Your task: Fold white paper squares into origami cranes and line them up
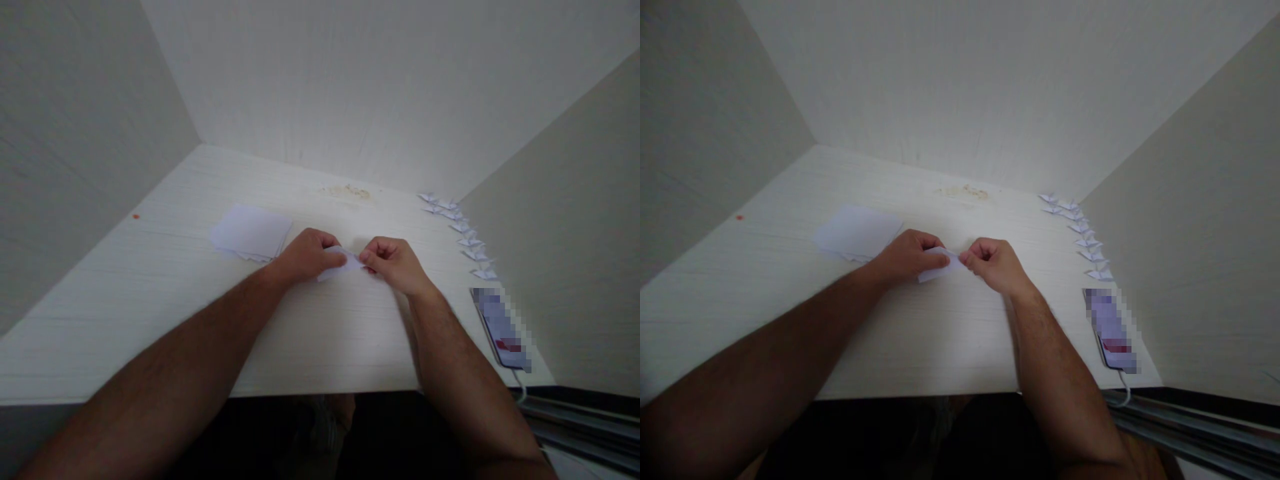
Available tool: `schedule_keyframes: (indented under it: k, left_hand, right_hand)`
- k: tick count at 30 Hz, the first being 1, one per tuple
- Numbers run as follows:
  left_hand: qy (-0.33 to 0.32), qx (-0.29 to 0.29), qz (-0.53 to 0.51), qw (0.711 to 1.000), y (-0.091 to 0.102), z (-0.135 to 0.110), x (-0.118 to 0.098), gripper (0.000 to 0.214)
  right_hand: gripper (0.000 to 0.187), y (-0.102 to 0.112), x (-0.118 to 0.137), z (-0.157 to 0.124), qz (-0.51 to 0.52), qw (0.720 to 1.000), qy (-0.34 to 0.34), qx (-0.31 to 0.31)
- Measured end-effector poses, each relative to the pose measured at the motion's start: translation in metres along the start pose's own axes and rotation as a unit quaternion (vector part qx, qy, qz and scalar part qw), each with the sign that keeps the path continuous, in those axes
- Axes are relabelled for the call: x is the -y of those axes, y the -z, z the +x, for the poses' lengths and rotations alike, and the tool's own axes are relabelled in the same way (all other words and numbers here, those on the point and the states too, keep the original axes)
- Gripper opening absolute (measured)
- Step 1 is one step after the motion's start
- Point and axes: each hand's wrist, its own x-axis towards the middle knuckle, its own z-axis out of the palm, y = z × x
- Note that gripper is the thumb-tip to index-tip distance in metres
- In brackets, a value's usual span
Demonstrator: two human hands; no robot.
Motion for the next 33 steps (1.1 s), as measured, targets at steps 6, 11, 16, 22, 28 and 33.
schedule_keyframes:
  k: [6,11,16,22,28,33]
  left_hand:
    - [-0.019,0.026,0.013,0.999,-0.010,-0.002,-0.005,0.023]
    - [-0.034,0.044,0.028,0.998,-0.012,-0.001,-0.005,0.022]
    - [-0.042,0.058,0.059,0.996,-0.013,-0.002,-0.005,0.023]
    - [-0.047,0.066,0.072,0.994,-0.016,-0.003,-0.008,0.021]
    - [-0.050,0.069,0.074,0.994,-0.018,-0.002,-0.007,0.020]
    - [-0.021,0.030,0.041,0.998,-0.014,-0.002,-0.003,0.022]
  right_hand:
    - [0.021,-0.011,-0.004,0.000,0.010,1.000,-0.006,0.005]
    - [0.017,-0.011,-0.004,-0.001,0.017,1.000,-0.009,0.006]
    - [0.014,-0.013,-0.005,-0.001,-0.015,1.000,0.007,0.010]
    - [0.013,-0.016,-0.002,-0.004,-0.053,0.998,0.019,-0.005]
    - [0.020,-0.017,0.001,-0.005,-0.091,0.995,0.025,-0.010]
    - [0.026,-0.011,-0.002,-0.004,-0.097,0.995,0.025,0.006]
